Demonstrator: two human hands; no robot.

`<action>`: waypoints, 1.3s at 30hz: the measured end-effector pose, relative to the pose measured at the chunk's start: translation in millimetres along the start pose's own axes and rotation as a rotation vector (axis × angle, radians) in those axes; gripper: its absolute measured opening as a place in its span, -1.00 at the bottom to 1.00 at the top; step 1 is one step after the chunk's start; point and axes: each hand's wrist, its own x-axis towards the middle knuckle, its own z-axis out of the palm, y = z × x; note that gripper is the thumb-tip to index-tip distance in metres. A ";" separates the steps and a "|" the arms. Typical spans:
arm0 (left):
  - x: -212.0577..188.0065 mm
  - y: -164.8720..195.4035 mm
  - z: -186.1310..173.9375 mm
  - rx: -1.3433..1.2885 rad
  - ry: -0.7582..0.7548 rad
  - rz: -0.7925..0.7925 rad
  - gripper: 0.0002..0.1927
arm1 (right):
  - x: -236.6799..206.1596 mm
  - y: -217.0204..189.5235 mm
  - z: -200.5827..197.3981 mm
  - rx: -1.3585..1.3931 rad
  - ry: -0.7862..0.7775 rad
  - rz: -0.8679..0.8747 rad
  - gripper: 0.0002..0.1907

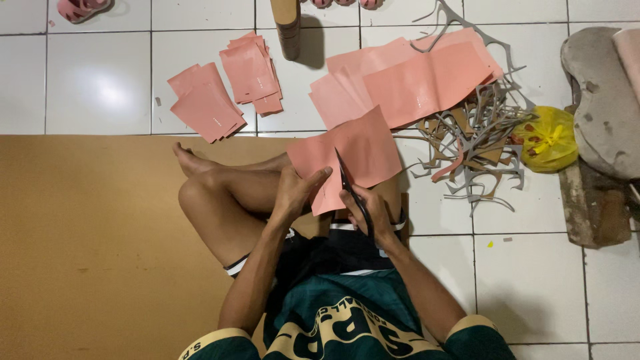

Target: The person sits on the floor and uses scissors to cut rectangular pieces from a pink sheet of material. The cut pieces are placed in a stack on the floor next to rows of pink sandals.

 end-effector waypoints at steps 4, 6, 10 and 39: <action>-5.5 9.6 -1.8 0.044 -0.002 -0.005 -0.70 | 3.2 -6.1 -1.6 0.062 -0.013 -0.009 -0.42; -7.1 15.7 -2.8 0.000 -0.006 -0.023 -0.69 | 2.6 -7.6 -1.0 0.114 -0.026 0.011 -0.42; -14.7 25.4 -5.9 0.033 -0.033 -0.045 -0.67 | 7.7 -8.4 -0.3 0.027 -0.025 -0.097 -0.40; -36.4 0.6 -6.6 0.048 0.142 0.327 -0.72 | 10.9 -48.9 21.0 0.244 0.060 -0.161 -0.72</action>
